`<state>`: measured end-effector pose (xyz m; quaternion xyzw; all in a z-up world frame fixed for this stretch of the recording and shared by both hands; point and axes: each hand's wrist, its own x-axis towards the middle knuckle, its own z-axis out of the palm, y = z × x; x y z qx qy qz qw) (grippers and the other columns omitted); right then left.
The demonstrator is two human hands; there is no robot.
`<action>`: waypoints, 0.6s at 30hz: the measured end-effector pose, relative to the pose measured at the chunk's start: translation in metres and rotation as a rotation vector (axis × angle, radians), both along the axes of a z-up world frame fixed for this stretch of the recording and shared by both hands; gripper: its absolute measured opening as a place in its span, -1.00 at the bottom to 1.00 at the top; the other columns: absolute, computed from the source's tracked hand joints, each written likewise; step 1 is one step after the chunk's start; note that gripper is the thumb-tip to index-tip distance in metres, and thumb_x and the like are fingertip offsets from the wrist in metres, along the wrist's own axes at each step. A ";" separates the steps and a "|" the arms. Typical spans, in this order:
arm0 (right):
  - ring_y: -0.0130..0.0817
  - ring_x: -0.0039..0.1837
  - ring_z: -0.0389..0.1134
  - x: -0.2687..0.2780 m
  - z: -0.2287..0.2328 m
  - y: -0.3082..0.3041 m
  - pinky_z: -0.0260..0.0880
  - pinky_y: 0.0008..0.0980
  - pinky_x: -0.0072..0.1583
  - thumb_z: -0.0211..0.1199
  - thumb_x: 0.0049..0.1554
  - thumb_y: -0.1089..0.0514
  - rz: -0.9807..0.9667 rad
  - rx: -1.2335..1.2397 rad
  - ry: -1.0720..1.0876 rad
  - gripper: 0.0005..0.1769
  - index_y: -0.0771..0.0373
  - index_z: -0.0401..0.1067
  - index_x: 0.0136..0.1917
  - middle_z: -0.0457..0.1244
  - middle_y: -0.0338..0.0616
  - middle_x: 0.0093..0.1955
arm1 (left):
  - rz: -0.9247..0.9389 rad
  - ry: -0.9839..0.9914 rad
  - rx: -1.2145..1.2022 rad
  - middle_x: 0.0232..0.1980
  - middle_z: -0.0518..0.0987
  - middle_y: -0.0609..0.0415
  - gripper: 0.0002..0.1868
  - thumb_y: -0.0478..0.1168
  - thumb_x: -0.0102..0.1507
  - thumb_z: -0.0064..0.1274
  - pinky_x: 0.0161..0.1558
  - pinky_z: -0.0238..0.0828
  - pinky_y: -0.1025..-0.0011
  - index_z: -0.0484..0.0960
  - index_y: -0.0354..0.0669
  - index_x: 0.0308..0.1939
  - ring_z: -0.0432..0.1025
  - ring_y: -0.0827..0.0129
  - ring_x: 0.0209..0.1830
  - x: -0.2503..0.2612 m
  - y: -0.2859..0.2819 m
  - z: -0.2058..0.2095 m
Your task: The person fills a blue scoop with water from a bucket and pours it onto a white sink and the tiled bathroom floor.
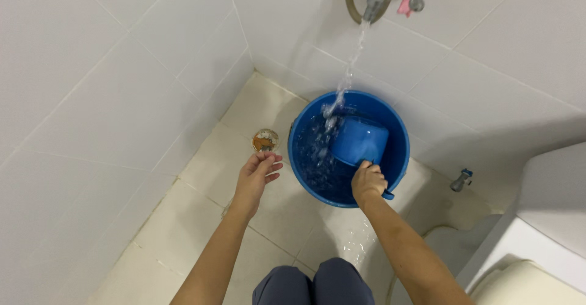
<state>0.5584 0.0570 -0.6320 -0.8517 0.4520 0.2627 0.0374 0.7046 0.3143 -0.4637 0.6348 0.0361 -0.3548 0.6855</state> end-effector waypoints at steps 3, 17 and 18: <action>0.23 0.35 0.29 0.003 -0.060 -0.004 0.38 -0.01 0.28 0.04 0.28 0.14 -0.147 0.229 -0.134 -0.49 0.46 0.12 0.41 0.16 0.38 0.40 | 0.007 -0.004 0.007 0.07 0.66 0.05 -0.75 -0.11 0.34 -0.01 0.09 0.48 0.34 0.56 -0.13 0.01 0.55 0.32 0.07 0.000 0.003 -0.015; -0.06 -0.51 0.24 -0.022 0.015 -0.036 0.33 -0.15 -0.34 -0.22 0.40 -0.09 -0.629 0.795 -0.482 -0.30 0.51 0.34 -0.31 0.24 0.11 -0.44 | -0.011 0.008 0.018 0.06 0.65 0.05 -0.74 -0.09 0.34 -0.03 0.10 0.46 0.32 0.55 -0.14 0.02 0.54 0.31 0.07 -0.009 0.001 0.055; -0.10 -0.53 0.22 -0.026 0.036 -0.033 0.32 -0.18 -0.36 -0.22 0.40 -0.09 -0.662 0.795 -0.491 -0.29 0.51 0.33 -0.32 0.23 0.08 -0.45 | -0.015 0.007 0.014 0.06 0.65 0.05 -0.74 -0.09 0.35 -0.03 0.10 0.45 0.32 0.55 -0.14 0.02 0.54 0.32 0.07 -0.011 0.000 0.067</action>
